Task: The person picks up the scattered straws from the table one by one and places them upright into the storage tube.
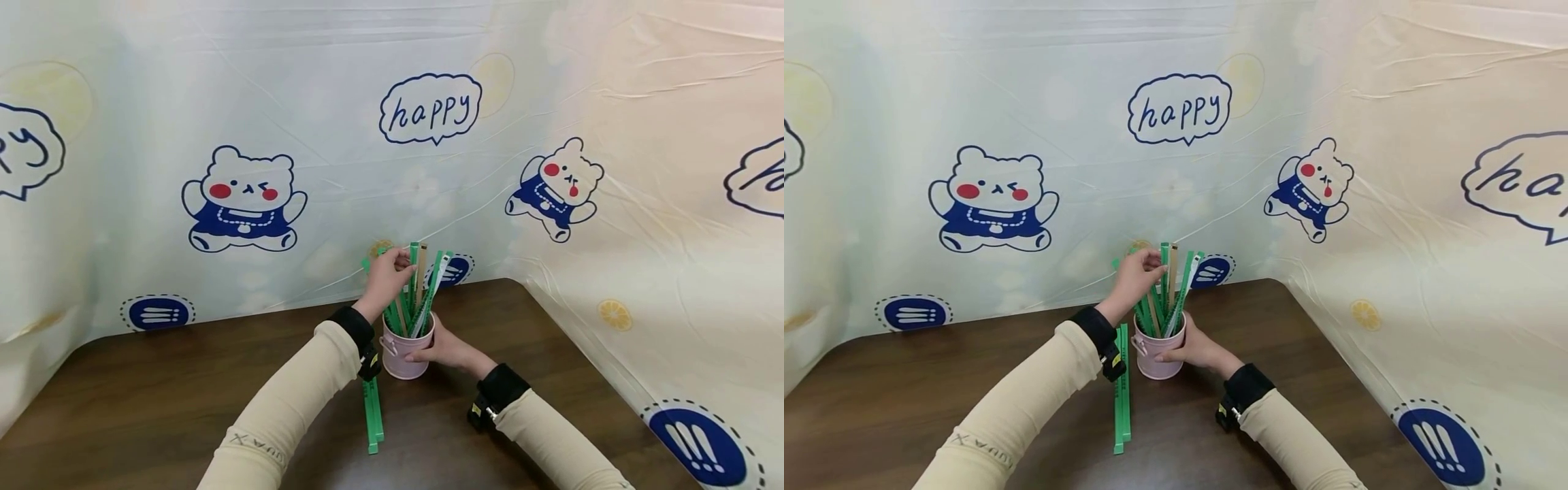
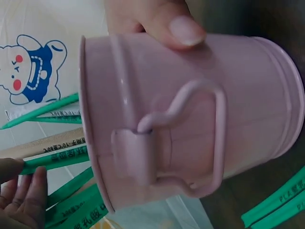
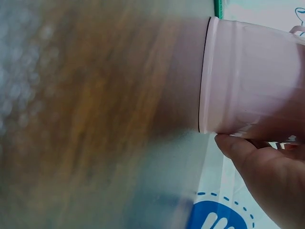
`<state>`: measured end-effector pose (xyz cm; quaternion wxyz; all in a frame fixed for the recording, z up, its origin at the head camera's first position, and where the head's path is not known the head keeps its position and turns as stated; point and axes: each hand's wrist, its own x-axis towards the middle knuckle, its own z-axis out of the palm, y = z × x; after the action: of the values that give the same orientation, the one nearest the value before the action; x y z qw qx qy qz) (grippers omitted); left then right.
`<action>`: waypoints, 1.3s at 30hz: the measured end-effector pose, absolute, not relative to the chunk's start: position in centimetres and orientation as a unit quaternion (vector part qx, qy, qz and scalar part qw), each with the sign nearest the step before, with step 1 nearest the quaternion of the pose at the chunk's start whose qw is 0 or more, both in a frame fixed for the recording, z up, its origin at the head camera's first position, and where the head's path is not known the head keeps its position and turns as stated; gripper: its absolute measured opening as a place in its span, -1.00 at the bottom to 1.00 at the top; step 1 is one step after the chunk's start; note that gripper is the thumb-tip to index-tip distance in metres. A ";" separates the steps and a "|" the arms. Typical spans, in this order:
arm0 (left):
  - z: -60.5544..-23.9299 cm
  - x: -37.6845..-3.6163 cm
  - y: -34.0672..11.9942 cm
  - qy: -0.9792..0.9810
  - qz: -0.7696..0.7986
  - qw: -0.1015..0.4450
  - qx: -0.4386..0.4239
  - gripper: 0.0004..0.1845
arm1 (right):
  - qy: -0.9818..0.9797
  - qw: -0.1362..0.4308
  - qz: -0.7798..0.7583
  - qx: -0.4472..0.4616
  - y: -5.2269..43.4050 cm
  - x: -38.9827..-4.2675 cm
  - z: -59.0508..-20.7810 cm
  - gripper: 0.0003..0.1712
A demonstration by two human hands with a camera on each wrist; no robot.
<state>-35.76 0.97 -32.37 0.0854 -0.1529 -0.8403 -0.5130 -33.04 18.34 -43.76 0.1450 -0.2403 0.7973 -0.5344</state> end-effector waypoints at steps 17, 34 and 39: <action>-27.2 -34.1 -4.8 -0.828 -0.531 0.102 -0.149 -0.52 | 0.799 0.142 -0.533 -0.241 18.2 -32.8 -44.1 0.28; -37.4 -33.9 -14.6 -0.857 -0.514 -0.034 -0.035 -0.50 | 0.800 0.138 -0.532 -0.239 18.3 -33.0 -44.0 0.28; -40.0 -33.3 -12.8 -0.862 -0.499 -0.082 -0.039 -0.51 | 0.802 0.139 -0.528 -0.244 18.2 -33.2 -43.9 0.28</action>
<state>-33.33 -12.84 -39.97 -0.0822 -0.0390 -0.8620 -0.4986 -33.15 18.23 -43.93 0.1387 -0.2439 0.8017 -0.5278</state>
